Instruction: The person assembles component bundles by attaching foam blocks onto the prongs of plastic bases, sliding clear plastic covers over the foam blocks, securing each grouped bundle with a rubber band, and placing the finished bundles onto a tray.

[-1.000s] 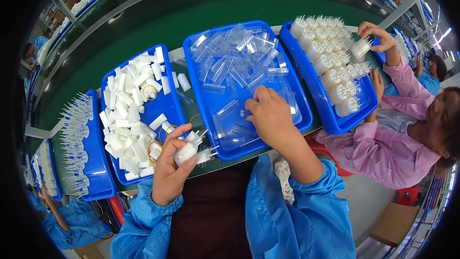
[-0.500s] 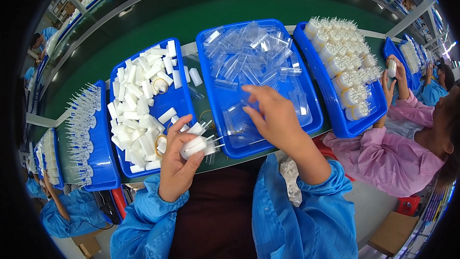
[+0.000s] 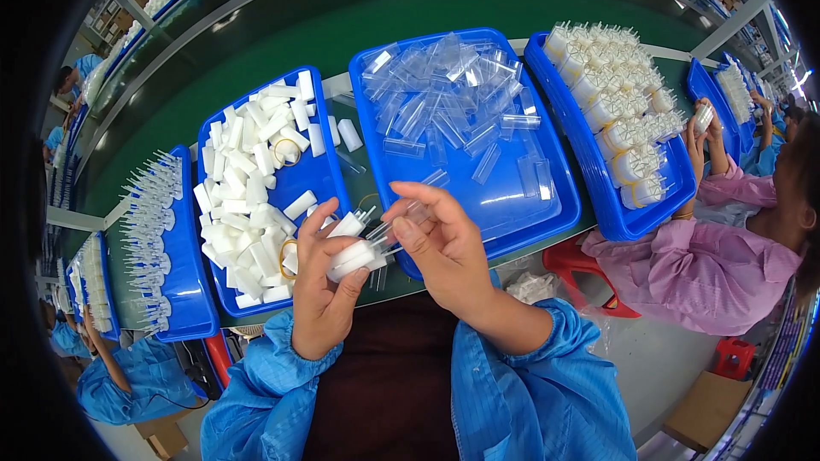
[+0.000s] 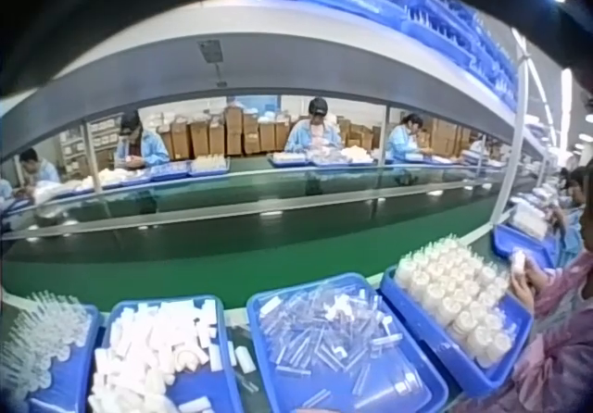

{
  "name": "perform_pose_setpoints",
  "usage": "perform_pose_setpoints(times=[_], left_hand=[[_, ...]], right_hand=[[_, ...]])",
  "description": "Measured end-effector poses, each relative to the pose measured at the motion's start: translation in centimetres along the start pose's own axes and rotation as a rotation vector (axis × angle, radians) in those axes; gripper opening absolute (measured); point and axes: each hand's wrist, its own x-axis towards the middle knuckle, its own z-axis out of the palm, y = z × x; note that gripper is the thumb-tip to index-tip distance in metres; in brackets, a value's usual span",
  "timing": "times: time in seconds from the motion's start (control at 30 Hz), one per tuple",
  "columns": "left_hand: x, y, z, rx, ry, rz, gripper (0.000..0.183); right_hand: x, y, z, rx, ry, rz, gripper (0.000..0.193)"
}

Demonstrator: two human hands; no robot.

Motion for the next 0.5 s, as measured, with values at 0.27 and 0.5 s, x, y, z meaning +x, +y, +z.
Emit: perform_pose_setpoints(times=[0.27, 0.5], left_hand=[[-0.15, -0.21, 0.07, -0.038, 0.07, -0.007, 0.026], [-0.02, -0.21, 0.13, 0.004, 0.126, -0.017, 0.023]], right_hand=[[-0.54, 0.27, 0.64, 0.146, 0.029, 0.119, 0.029], [-0.73, 0.77, 0.82, 0.287, 0.018, 0.116, 0.025]])
